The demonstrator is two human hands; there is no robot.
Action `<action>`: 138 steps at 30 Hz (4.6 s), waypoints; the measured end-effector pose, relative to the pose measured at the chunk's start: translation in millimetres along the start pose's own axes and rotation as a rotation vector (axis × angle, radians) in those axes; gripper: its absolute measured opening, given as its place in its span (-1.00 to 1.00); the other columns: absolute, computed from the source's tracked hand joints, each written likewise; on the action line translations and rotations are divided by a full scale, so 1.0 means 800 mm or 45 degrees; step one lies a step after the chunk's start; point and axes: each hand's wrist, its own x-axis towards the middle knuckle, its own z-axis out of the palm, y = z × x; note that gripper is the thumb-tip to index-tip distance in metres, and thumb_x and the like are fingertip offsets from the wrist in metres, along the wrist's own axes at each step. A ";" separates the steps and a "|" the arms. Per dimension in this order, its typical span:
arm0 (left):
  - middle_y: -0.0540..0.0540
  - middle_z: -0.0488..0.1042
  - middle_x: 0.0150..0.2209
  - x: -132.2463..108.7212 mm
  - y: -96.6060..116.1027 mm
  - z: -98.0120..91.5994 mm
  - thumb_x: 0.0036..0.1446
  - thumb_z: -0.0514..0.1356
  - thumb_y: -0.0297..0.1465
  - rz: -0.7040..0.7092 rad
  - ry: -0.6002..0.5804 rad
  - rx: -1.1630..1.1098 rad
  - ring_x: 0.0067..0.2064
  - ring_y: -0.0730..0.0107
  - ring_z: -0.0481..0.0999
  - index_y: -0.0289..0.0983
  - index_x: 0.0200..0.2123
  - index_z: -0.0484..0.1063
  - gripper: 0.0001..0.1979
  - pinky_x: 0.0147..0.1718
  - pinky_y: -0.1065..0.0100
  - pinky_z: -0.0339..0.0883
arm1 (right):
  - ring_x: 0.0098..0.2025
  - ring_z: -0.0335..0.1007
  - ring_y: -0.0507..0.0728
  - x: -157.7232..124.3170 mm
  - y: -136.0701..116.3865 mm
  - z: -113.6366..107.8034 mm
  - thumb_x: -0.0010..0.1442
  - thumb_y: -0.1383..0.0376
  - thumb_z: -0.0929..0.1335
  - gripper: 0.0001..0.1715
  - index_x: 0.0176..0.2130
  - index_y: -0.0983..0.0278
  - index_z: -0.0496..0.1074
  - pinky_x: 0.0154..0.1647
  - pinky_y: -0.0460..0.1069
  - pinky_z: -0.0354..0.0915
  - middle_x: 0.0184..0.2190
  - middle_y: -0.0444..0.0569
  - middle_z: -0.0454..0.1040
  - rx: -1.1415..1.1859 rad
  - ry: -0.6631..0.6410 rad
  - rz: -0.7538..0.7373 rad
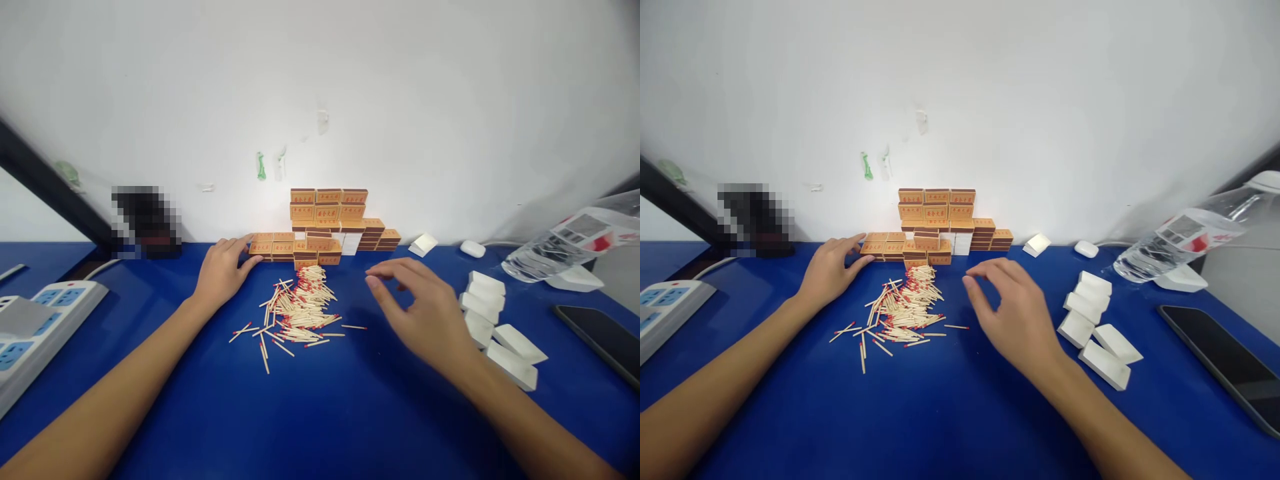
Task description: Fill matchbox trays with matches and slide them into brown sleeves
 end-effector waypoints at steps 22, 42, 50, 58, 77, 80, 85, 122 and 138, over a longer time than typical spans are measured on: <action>-0.11 0.64 -0.25 -0.016 0.059 -0.077 0.15 0.39 -0.41 0.504 0.667 0.292 -0.22 0.10 0.54 -0.25 0.02 0.48 -0.64 -0.24 0.14 0.29 | -0.35 0.54 0.32 0.011 0.167 -0.112 0.08 -0.13 0.47 -0.54 -0.46 0.19 0.54 -0.37 0.14 0.33 -0.42 0.12 0.61 -0.638 -0.905 0.774; 0.00 0.44 -0.51 -0.031 0.088 -0.115 0.33 0.22 -0.36 0.637 0.158 0.027 -0.48 0.37 0.40 -0.23 -0.36 0.47 -0.83 -0.48 0.27 0.27 | -0.38 0.38 0.02 -0.011 -0.031 -0.037 0.34 0.23 0.41 -0.82 -0.32 0.22 0.50 -0.37 -0.08 0.26 -0.30 -0.10 0.49 0.300 -0.927 -0.012; -0.03 0.52 -0.43 -0.073 0.156 -0.104 0.18 0.25 -0.14 0.599 -0.364 -0.428 -0.41 0.27 0.53 -0.23 -0.28 0.48 -0.74 -0.48 0.25 0.32 | -0.34 0.39 0.03 -0.029 -0.068 -0.011 0.34 0.22 0.45 -0.89 -0.21 0.20 0.53 -0.33 -0.07 0.23 -0.34 -0.16 0.49 0.422 -1.006 -0.134; -0.14 0.61 -0.16 -0.089 0.175 -0.090 0.11 0.28 -0.10 0.589 -0.532 -0.319 -0.20 0.06 0.64 -0.24 0.08 0.47 -0.48 -0.38 0.18 0.41 | -0.31 0.37 0.08 0.001 0.000 -0.012 0.30 0.13 0.45 -0.78 -0.16 0.24 0.54 -0.29 -0.03 0.25 -0.29 -0.08 0.49 0.150 -0.853 -0.020; -0.11 0.60 -0.14 -0.089 0.175 -0.084 0.25 0.24 -0.22 0.619 -0.639 -0.406 -0.15 0.14 0.63 -0.21 0.00 0.48 -0.70 -0.28 0.21 0.44 | -0.23 0.35 0.09 -0.004 0.012 -0.018 0.36 0.23 0.40 -0.87 -0.12 0.19 0.54 -0.19 0.01 0.31 -0.17 -0.05 0.41 0.269 -1.085 -0.019; -0.09 0.59 -0.16 -0.090 0.175 -0.080 0.28 0.24 -0.18 0.598 -0.664 -0.364 -0.17 0.13 0.62 -0.22 -0.05 0.48 -0.72 -0.29 0.20 0.42 | -0.26 0.34 0.10 -0.006 0.014 -0.015 0.37 0.21 0.39 -0.85 -0.22 0.23 0.52 -0.22 0.01 0.27 -0.23 -0.07 0.40 0.204 -1.067 0.007; -0.06 0.60 -0.16 -0.093 0.174 -0.074 0.30 0.24 -0.09 0.526 -0.635 -0.343 -0.20 0.10 0.63 -0.19 -0.04 0.46 -0.67 -0.35 0.18 0.39 | -0.29 0.33 0.07 -0.012 -0.009 -0.019 0.43 0.21 0.35 -0.81 -0.25 0.24 0.46 -0.25 -0.01 0.25 -0.24 -0.09 0.41 0.262 -0.958 0.004; -0.02 0.58 -0.31 -0.089 0.169 -0.076 0.32 0.20 -0.22 0.614 -0.567 -0.243 -0.32 0.18 0.60 -0.23 -0.20 0.45 -0.80 -0.45 0.24 0.28 | -0.27 0.34 0.04 -0.033 -0.047 -0.010 0.40 0.36 0.35 -0.88 -0.23 0.24 0.48 -0.29 -0.04 0.22 -0.22 -0.10 0.42 0.194 -1.026 -0.161; 0.00 0.59 -0.34 -0.091 0.173 -0.079 0.30 0.24 -0.19 0.676 -0.561 -0.235 -0.37 0.19 0.61 -0.24 -0.18 0.49 -0.77 -0.48 0.26 0.26 | -0.19 0.40 0.11 -0.015 -0.013 0.036 0.34 0.29 0.43 -0.87 -0.08 0.22 0.50 -0.20 0.01 0.32 -0.13 -0.02 0.44 0.157 -0.701 -0.138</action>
